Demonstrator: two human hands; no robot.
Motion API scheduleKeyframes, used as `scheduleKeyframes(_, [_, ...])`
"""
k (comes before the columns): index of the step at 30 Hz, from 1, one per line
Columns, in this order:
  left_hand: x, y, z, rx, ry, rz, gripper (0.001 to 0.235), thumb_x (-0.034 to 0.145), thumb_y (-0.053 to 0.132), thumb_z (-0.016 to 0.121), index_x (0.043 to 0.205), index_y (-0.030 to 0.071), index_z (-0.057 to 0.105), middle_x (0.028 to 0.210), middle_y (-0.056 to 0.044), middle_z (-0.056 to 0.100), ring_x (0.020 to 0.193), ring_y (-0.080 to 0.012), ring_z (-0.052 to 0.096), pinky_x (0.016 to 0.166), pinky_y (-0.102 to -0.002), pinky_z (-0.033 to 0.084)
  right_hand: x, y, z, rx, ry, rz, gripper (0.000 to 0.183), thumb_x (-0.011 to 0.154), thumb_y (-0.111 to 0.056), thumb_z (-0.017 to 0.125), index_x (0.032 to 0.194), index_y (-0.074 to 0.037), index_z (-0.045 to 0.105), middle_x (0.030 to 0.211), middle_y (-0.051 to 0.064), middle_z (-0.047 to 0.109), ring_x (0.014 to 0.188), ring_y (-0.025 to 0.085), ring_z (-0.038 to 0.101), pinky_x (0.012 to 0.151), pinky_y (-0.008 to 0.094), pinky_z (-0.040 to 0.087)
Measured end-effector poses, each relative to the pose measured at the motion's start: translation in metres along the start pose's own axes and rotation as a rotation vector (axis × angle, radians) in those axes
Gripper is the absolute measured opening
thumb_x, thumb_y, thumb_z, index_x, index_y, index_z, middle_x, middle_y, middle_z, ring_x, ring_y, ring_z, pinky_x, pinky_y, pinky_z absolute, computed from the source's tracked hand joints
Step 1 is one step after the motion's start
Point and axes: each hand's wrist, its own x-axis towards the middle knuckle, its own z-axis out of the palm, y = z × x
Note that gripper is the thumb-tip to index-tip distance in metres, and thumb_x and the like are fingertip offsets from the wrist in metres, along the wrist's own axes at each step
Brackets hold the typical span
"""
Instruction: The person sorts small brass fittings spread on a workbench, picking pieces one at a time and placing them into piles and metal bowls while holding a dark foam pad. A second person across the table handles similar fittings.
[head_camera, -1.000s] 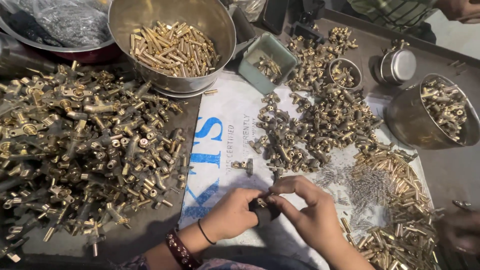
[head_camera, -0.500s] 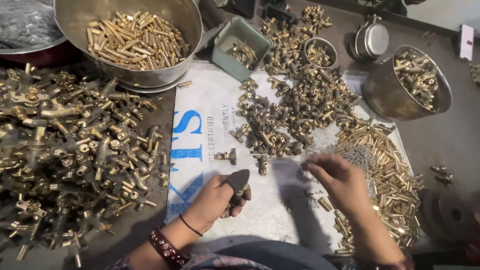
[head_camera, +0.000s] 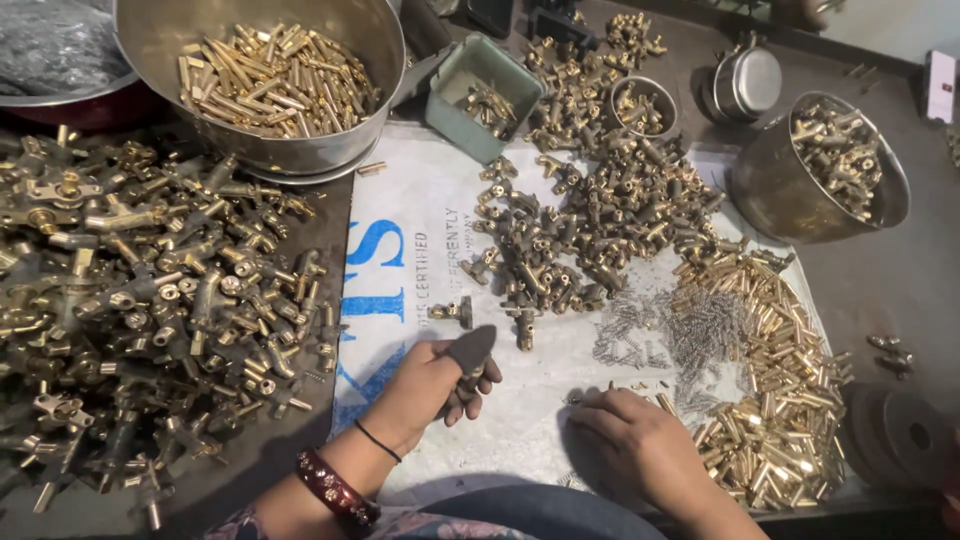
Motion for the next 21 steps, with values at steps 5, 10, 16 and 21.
scheduleKeyframes(5, [0.002, 0.002, 0.001, -0.047, 0.042, -0.078, 0.06, 0.098, 0.053, 0.052, 0.075, 0.0, 0.069, 0.065, -0.006, 0.064, 0.045, -0.0146, 0.058, 0.036, -0.026, 0.036, 0.028, -0.008, -0.01, 0.09, 0.001, 0.016, 0.022, 0.079, -0.014, 0.076, 0.101, -0.013, 0.078, 0.101, 0.005, 0.074, 0.089, 0.027, 0.074, 0.074, 0.036, 0.06])
scheduleKeyframes(10, [0.003, -0.007, 0.0, -0.165, 0.031, -0.128, 0.065, 0.1, 0.058, 0.044, 0.072, 0.003, 0.065, 0.06, -0.007, 0.06, 0.041, -0.0153, 0.055, 0.033, -0.025, 0.03, 0.084, -0.054, -0.019, 0.329, 0.14, -0.064, 0.018, 0.085, -0.007, 0.076, 0.103, -0.009, 0.075, 0.099, 0.006, 0.074, 0.089, 0.024, 0.076, 0.078, 0.033, 0.06])
scheduleKeyframes(16, [0.001, -0.007, -0.004, -0.291, 0.074, -0.074, 0.044, 0.1, 0.043, 0.049, 0.085, 0.005, 0.065, 0.062, -0.006, 0.062, 0.042, -0.0167, 0.056, 0.033, -0.027, 0.028, 0.103, -0.076, 0.005, 0.372, 0.108, -0.131, 0.012, 0.085, -0.006, 0.077, 0.095, -0.006, 0.069, 0.095, 0.008, 0.07, 0.086, 0.026, 0.073, 0.074, 0.035, 0.059])
scheduleKeyframes(21, [0.001, -0.01, 0.001, -0.248, 0.089, -0.069, 0.039, 0.101, 0.036, 0.052, 0.083, 0.003, 0.063, 0.062, -0.007, 0.062, 0.043, -0.0175, 0.058, 0.035, -0.029, 0.032, 0.099, -0.082, 0.003, 0.234, 0.184, -0.078, 0.018, 0.079, -0.008, 0.08, 0.095, -0.007, 0.07, 0.097, 0.009, 0.071, 0.082, 0.029, 0.072, 0.069, 0.035, 0.058])
